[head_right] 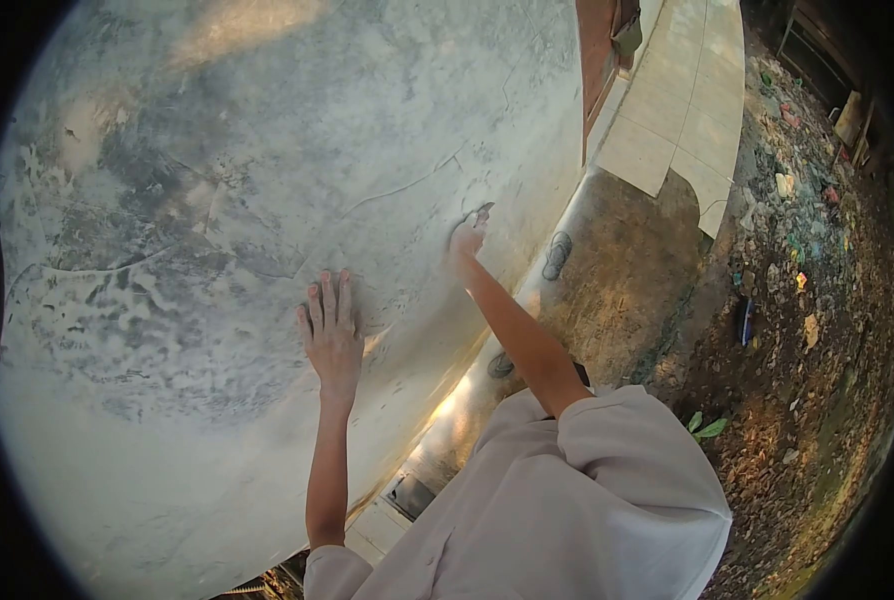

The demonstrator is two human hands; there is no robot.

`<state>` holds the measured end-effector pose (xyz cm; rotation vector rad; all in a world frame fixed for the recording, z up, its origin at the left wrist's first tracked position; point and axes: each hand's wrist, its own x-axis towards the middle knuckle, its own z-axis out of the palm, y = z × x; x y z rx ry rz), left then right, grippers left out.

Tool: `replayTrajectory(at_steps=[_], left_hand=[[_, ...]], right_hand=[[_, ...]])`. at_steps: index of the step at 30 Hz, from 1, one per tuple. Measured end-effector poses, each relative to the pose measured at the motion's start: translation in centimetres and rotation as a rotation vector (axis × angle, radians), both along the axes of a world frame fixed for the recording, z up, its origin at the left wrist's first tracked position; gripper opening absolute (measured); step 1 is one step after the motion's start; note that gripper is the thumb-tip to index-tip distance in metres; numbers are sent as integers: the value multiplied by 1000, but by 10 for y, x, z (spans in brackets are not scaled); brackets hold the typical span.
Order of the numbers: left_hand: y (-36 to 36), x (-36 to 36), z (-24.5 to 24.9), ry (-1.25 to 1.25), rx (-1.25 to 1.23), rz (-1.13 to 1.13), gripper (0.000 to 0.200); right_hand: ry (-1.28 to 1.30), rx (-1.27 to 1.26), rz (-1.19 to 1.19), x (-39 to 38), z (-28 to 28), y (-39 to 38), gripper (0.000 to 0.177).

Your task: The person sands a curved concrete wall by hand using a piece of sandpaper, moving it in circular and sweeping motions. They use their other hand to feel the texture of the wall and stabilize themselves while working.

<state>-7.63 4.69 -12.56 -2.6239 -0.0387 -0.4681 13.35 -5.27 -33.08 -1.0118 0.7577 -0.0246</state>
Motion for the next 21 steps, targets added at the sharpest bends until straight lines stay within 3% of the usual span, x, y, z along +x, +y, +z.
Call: replayTrajectory(at_steps=[2,4,6,8,13,15,16,18,20,21], left_hand=[[-2,2,-3,-7,9,6,78],[-7,8,-7,-13,15,8,77],[-12,17,-10,27,-47,-5,76],[-17,29,-11,48,-49,-37,76],[-30,53,-16,91,43,-115,76],[-37,60,-13,136,105,-92,77],[-37,62,-15,138,107,-100,77],[-38,68,-20,139,87,-112,77],[-41,73,-19,142,61,-120,73],[-43,72,-18,148,36,-118,68]], right_hand=[[-78,-31,165,-24,-8,18,53],[-255,-242,271,-79,80,13,54],[-294,-206,242,-87,95,15,54],[-332,-162,212,-75,97,13,54],[-215,-226,78,8,21,-18,52],[-25,38,132,24,15,-34,52],[-23,40,124,23,16,-30,52],[-73,-131,159,9,20,-9,52],[-325,-335,213,-40,66,6,51],[-312,-338,207,-54,80,3,51]])
